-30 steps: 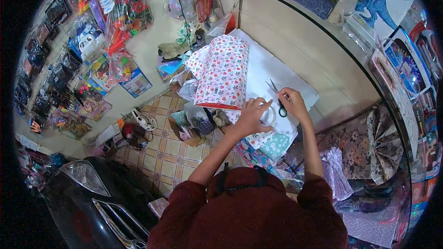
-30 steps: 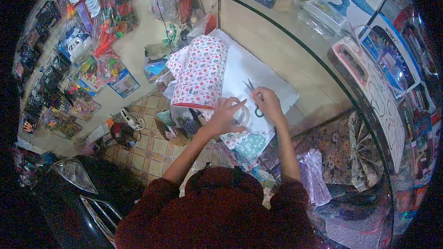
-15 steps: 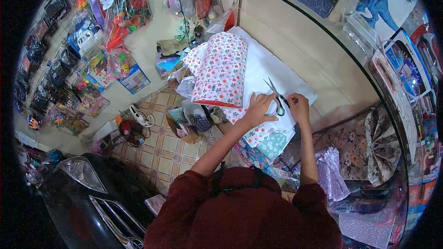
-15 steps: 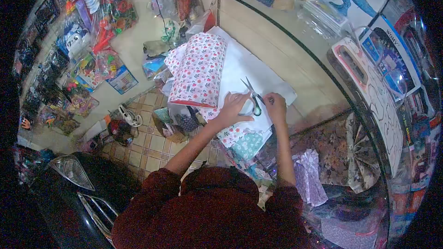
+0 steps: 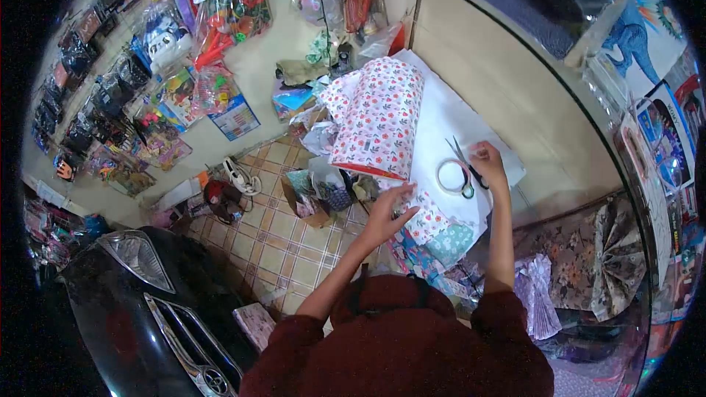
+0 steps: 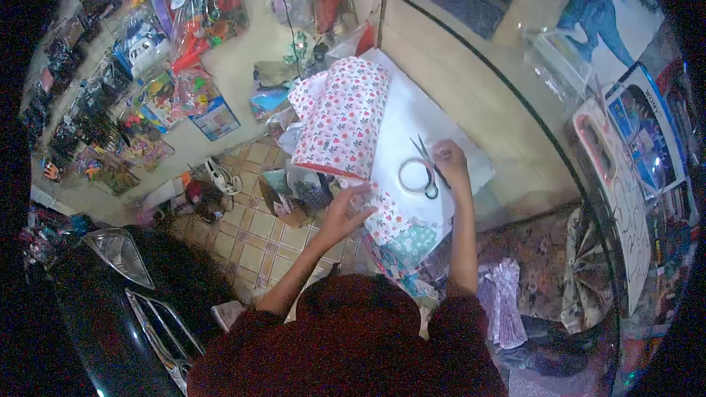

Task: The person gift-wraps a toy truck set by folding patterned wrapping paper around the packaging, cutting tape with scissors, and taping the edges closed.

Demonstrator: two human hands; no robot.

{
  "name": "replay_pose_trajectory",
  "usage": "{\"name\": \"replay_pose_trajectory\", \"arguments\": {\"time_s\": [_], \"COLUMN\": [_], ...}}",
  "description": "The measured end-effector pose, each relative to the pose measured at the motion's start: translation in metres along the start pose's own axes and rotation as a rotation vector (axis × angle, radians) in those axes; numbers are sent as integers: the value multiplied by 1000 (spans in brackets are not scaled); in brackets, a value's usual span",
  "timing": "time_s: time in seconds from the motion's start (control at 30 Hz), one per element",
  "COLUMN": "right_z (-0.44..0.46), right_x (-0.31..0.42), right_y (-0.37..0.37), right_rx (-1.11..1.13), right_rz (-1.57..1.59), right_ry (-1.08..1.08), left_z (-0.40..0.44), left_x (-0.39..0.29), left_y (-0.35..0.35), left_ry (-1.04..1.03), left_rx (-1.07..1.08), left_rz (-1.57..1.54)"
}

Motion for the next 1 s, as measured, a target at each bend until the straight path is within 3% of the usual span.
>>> {"name": "replay_pose_trajectory", "arguments": {"time_s": [0.03, 0.07, 0.13, 0.17, 0.27, 0.3, 0.4, 0.6, 0.7, 0.8, 0.93, 1.0], "right_z": [-4, -5, -11, -9, -3, -3, -18, -21, -11, 6, 18, 15], "right_x": [-5, -5, -13, -15, 19, 30, 100, 197, 233, 241, 216, 216], "right_y": [-5, -7, -11, -9, -1, -11, -41, -131, -182, -230, -305, -312], "right_rx": [131, 115, 85, -12, -264, -239, -24, 362, 515, 632, 881, 893], "right_rz": [231, 324, 506, 415, -15, 43, 94, 181, 96, 88, -288, -241], "right_ry": [-342, -407, -547, -506, -18, 109, 108, 555, 858, 1010, 1035, 1017], "left_z": [-3, -7, -10, -12, -20, -24, -46, -70, -66, -68, -64, -59], "left_x": [10, 21, 15, 15, 16, 23, 67, 114, 116, 120, 134, 143], "left_y": [2, 1, 2, 0, -2, -1, 7, 50, 60, 63, 70, 77], "left_ry": [91, 187, 161, 185, 308, 341, 414, 600, 644, 670, 706, 737], "left_rx": [-4, -6, -5, 26, 53, 51, -14, -296, -307, -298, -301, -299], "left_rz": [-64, -129, -82, -87, -186, -201, -250, -399, -367, -365, -376, -396]}}
Point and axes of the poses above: each hand's wrist, its own z-axis towards the middle knuckle, its own y-axis out of the back of the hand, x = y × z, the point moved 7 cm from there along z, towards the middle knuckle, and after that the axes turned 12 degrees about -x, right-handed, at the moved point
